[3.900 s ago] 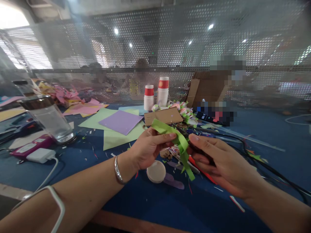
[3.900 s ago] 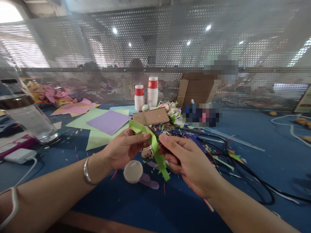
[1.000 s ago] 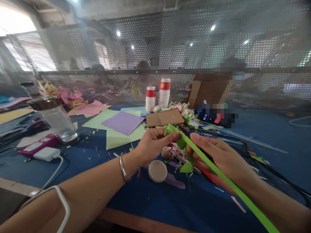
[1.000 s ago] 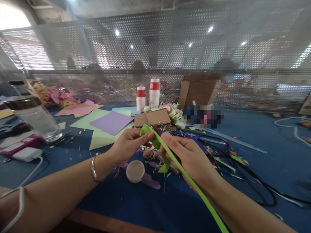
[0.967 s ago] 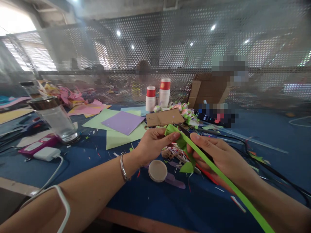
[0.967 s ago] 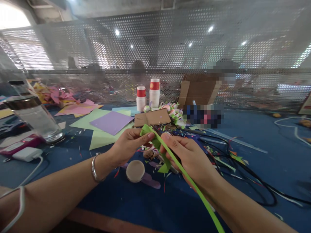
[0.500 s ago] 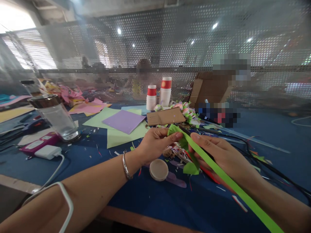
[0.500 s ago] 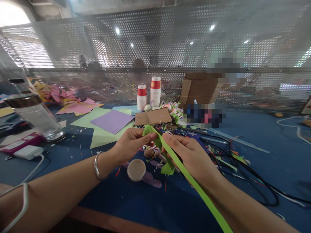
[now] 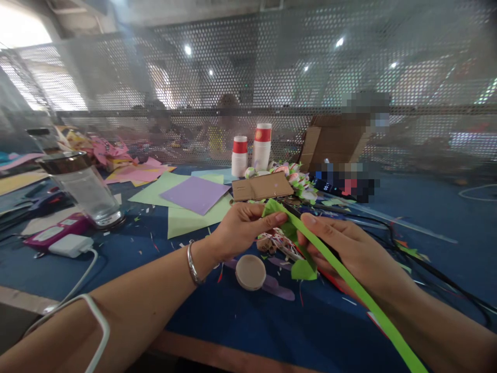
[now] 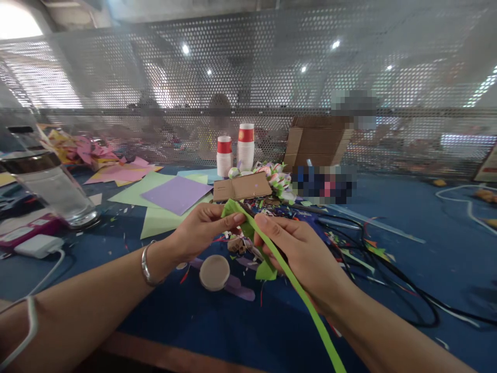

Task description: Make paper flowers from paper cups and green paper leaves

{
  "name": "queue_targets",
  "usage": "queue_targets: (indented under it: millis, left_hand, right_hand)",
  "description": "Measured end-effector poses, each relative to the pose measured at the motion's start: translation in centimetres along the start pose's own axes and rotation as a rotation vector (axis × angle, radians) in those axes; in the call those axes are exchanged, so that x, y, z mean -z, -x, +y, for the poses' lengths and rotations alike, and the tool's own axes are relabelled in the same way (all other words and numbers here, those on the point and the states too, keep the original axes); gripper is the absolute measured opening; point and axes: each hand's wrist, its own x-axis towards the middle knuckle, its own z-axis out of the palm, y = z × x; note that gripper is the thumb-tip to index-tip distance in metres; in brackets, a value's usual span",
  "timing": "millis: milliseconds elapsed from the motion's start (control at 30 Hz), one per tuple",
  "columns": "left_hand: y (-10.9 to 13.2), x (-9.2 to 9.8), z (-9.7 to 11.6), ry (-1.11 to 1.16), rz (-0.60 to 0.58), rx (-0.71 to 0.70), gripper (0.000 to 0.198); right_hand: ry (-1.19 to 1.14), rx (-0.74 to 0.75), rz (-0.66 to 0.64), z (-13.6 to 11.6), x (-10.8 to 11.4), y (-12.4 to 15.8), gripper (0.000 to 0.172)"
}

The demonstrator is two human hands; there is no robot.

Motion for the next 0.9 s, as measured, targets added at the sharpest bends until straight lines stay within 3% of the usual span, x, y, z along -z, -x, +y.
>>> queue_targets:
  millis: [533, 900]
  left_hand:
    - [0.10, 0.30, 0.00, -0.086, -0.012, -0.027, 0.034]
    - [0.06, 0.19, 0.03, -0.097, -0.077, -0.036, 0.030]
  right_hand:
    - [0.065, 0.038, -0.009, 0.31, 0.16, -0.21, 0.055]
    - [-0.050, 0.024, 0.012, 0.22, -0.14, 0.06, 0.050]
